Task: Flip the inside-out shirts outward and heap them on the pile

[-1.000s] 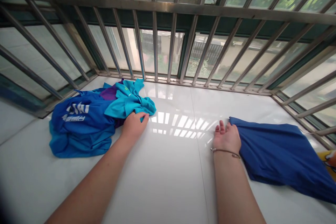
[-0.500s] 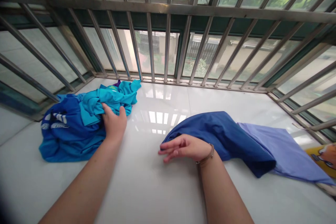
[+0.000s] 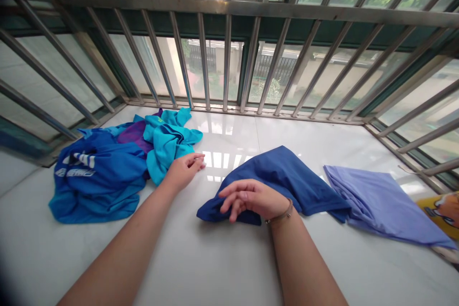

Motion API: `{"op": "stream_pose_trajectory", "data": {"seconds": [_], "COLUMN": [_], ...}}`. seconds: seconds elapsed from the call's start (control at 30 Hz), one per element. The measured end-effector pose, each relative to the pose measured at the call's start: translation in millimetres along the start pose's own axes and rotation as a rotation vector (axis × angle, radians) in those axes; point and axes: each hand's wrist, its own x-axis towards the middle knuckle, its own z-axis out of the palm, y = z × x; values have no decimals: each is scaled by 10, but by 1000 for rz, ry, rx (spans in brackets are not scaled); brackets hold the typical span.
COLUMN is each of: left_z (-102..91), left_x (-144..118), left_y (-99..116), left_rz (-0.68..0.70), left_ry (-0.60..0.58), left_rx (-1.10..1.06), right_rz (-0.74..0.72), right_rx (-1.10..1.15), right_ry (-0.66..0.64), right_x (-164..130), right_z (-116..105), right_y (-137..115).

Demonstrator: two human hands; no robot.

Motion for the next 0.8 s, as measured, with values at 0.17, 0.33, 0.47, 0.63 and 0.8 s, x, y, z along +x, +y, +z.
{"op": "stream_pose_trajectory", "data": {"seconds": [0.17, 0.33, 0.47, 0.63, 0.8], "left_z": [-139, -455, -577, -463, -103], "left_x": [239, 246, 156, 104, -34], "left_y": [-237, -303, -265, -72, 204], "left_rz": [-147, -255, -262, -1, 82], "left_ry": [359, 827, 1022, 829, 85], "left_rx": [-144, 152, 208, 219, -13], "right_rz": [-201, -297, -556, -615, -416], "right_rx": [73, 103, 2, -449, -1068], "right_ry": [275, 470, 811, 1312, 1571], "right_x": [-44, -20, 35, 49, -18], "right_z": [-62, -135, -201, -289, -376], "right_y": [-44, -85, -104, -83, -53]}}
